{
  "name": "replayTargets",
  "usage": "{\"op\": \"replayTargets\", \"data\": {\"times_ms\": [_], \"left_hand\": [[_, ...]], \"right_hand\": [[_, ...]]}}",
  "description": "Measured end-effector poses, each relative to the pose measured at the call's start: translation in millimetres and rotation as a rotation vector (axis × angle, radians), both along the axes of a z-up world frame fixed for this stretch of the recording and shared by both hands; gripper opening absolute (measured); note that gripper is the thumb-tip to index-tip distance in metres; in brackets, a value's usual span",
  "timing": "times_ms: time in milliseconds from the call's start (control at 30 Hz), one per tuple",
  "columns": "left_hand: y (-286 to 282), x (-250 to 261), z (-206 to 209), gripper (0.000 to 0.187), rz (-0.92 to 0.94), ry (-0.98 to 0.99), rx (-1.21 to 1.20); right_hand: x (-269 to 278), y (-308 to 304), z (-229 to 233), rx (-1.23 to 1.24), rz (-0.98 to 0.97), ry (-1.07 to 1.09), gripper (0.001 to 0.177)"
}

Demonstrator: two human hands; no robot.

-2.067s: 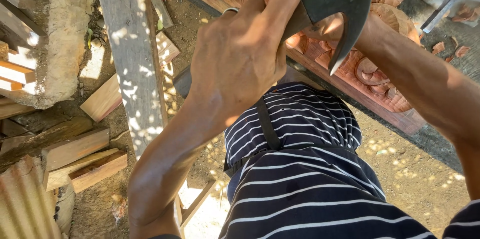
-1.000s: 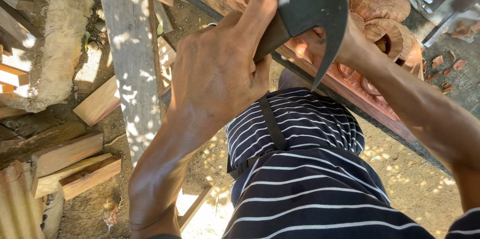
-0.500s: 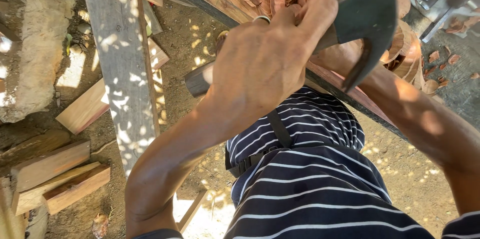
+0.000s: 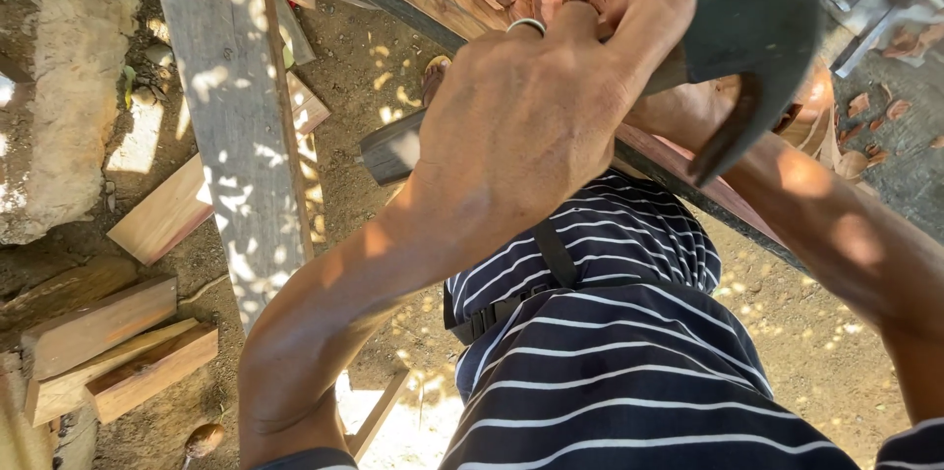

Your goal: Carving intricate patterns into a piece of wood using a hammer and chisel.

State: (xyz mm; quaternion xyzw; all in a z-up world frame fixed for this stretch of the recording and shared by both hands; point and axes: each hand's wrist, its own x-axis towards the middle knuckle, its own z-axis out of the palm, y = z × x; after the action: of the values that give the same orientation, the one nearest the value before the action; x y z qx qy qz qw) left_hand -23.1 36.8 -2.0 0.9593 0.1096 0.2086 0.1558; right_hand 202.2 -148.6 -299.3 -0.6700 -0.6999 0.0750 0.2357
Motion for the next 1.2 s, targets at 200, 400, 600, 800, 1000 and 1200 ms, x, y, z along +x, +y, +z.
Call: {"op": "replayTargets", "data": {"times_ms": [200, 400, 600, 800, 1000, 1200], "left_hand": [[4, 5, -1, 0.014, -0.031, -0.003, 0.025], [3, 13, -9, 0.010, 0.009, 0.003, 0.069], [2, 16, -1, 0.022, 0.020, -0.115, 0.057], [3, 14, -20, 0.019, -0.025, 0.004, 0.024], [7, 6, -8, 0.029, -0.007, 0.038, -0.018], [6, 13, 1, 0.027, -0.032, -0.074, -0.069]], "right_hand": [[-10, -9, -14, 0.002, -0.001, 0.013, 0.030], [-10, -2, -9, 0.025, -0.002, 0.008, 0.029], [-22, -9, -11, 0.030, -0.014, 0.026, 0.028], [-43, 36, 125, 0.058, -0.004, 0.023, 0.027], [-56, 47, 155, 0.078, 0.001, 0.023, 0.026], [-61, 36, 159, 0.076, -0.003, 0.037, 0.026]]}}
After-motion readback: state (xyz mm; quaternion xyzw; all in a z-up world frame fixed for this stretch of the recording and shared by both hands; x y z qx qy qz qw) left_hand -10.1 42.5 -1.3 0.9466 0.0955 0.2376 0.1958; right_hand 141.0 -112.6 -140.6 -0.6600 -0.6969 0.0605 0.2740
